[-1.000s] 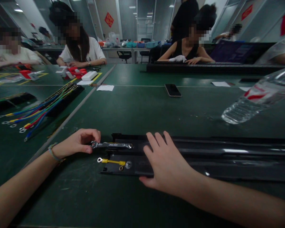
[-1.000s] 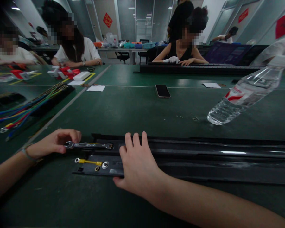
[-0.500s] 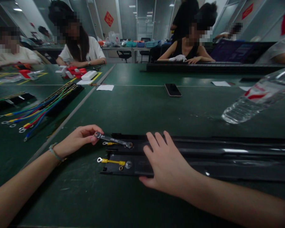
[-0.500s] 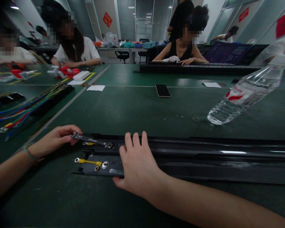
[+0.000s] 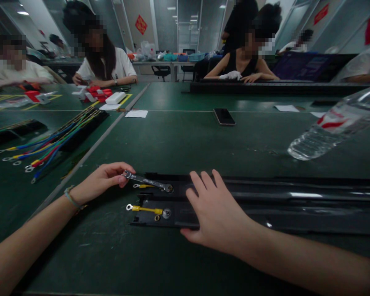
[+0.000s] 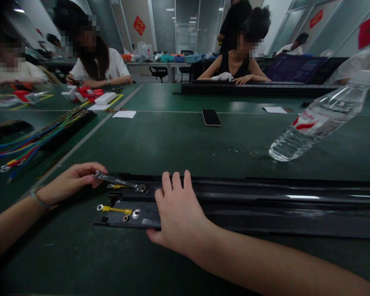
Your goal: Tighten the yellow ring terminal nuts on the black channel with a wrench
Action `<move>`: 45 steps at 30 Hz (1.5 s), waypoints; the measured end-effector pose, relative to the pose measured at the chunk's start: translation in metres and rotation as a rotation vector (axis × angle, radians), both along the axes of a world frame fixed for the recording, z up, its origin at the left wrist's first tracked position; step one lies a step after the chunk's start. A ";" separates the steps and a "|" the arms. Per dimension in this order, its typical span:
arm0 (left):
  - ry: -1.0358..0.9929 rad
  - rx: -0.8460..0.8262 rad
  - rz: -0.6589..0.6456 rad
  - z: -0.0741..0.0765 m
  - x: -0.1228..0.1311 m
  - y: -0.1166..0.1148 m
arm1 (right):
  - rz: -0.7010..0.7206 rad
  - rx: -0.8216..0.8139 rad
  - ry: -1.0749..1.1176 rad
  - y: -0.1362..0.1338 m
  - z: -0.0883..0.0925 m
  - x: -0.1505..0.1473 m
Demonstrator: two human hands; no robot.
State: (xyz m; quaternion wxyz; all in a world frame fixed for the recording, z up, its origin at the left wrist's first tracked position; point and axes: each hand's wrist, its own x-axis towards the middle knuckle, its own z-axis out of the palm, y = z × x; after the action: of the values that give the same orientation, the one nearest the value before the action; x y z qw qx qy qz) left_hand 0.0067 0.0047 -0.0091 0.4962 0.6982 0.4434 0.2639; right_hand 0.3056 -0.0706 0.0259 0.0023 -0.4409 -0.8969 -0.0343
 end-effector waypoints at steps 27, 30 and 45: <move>-0.140 0.012 -0.193 0.001 -0.003 -0.001 | 0.005 0.000 0.028 0.001 -0.001 0.001; -0.141 0.018 -0.150 0.002 -0.001 -0.002 | 0.008 0.000 0.031 0.001 -0.001 0.001; -0.032 0.066 0.023 0.002 0.001 0.001 | 0.009 0.015 0.036 0.001 -0.004 0.000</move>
State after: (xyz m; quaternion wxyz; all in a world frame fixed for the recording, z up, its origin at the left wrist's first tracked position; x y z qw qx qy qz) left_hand 0.0077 0.0058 -0.0070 0.4767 0.7047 0.4346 0.2954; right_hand 0.3055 -0.0695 0.0223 0.0220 -0.4375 -0.8984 -0.0331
